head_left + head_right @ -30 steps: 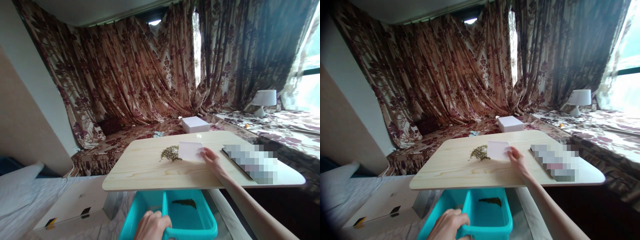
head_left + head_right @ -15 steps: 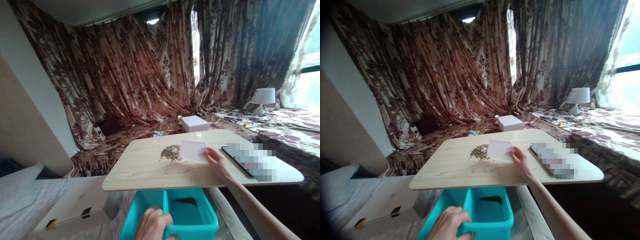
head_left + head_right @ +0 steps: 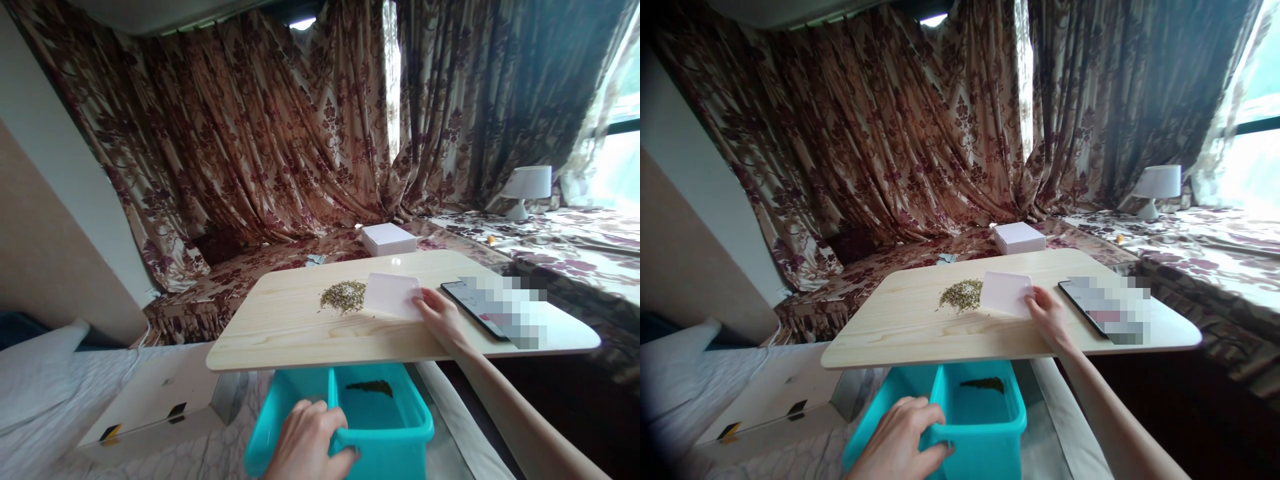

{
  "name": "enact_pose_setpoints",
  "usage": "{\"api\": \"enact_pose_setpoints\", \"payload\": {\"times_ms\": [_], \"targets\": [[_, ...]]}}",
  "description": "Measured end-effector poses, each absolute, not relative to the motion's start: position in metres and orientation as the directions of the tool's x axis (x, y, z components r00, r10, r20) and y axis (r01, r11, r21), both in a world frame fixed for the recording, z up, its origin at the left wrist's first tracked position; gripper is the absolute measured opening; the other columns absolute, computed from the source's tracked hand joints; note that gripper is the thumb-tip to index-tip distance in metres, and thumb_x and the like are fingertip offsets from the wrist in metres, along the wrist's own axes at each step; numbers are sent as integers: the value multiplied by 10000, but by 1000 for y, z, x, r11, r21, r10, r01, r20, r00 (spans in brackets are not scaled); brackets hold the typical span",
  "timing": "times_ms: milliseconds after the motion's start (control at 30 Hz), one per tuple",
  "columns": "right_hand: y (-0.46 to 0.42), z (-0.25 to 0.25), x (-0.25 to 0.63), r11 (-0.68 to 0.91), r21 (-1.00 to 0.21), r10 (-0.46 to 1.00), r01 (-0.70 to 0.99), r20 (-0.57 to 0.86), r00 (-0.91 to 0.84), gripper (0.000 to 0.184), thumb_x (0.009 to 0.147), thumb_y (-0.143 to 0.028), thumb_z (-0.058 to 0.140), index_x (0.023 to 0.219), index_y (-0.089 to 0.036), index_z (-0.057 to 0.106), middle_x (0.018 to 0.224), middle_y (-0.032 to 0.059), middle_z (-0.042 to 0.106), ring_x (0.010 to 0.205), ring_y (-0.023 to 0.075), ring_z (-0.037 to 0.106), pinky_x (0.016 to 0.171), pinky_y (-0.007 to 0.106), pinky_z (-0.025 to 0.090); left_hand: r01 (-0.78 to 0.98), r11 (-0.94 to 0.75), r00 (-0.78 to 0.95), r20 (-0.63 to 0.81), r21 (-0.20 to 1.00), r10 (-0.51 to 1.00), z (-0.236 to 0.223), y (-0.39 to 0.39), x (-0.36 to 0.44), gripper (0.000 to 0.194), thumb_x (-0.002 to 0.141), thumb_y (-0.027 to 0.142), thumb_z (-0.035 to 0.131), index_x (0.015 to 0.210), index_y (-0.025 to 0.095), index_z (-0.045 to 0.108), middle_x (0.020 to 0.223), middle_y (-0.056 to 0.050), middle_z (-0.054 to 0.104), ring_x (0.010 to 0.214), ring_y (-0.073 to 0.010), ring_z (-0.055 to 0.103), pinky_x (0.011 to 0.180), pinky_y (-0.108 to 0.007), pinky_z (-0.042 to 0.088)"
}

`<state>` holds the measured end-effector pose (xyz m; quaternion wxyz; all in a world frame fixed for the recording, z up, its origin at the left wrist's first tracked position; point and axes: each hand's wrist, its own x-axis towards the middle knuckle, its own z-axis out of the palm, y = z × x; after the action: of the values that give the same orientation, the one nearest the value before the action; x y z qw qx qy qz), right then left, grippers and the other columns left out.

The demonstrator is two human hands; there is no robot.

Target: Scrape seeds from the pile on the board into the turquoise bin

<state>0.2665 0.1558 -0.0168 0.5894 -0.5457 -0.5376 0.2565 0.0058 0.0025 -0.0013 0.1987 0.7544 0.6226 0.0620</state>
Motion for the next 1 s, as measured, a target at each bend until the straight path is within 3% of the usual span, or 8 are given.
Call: {"api": "enact_pose_setpoints", "payload": {"times_ms": [300,467,733,1000], "targets": [[169,-24,262,291,-933,917,213,336,218,274,672,-306,564,900,-166,622,815,62,710,768,196,654,707,292,490,899,-165,234,-127,405,964,-6,3,2,159,719,295,607,871,256,635,911,0,594,960,-205,479,855,-285,331],[160,-21,266,295,-932,891,210,348,291,280,667,-304,561,895,-153,622,850,79,708,793,212,650,703,302,489,903,-149,219,-134,402,966,-5,3,2,153,717,286,603,862,254,640,906,-4,599,958,-211,488,862,-290,334],[149,-16,273,219,-923,857,315,337,390,293,643,-295,534,875,-145,634,750,69,704,693,211,647,609,279,475,909,-151,220,-137,389,966,-7,5,2,160,699,299,611,849,253,643,897,-7,603,931,-221,500,846,-310,354],[149,-17,271,223,-896,840,383,376,391,265,643,-285,517,840,-152,636,810,77,697,761,219,638,689,300,470,895,-180,232,-83,408,969,-8,1,2,131,722,285,602,846,254,628,892,0,593,947,-208,490,848,-297,352]]}}
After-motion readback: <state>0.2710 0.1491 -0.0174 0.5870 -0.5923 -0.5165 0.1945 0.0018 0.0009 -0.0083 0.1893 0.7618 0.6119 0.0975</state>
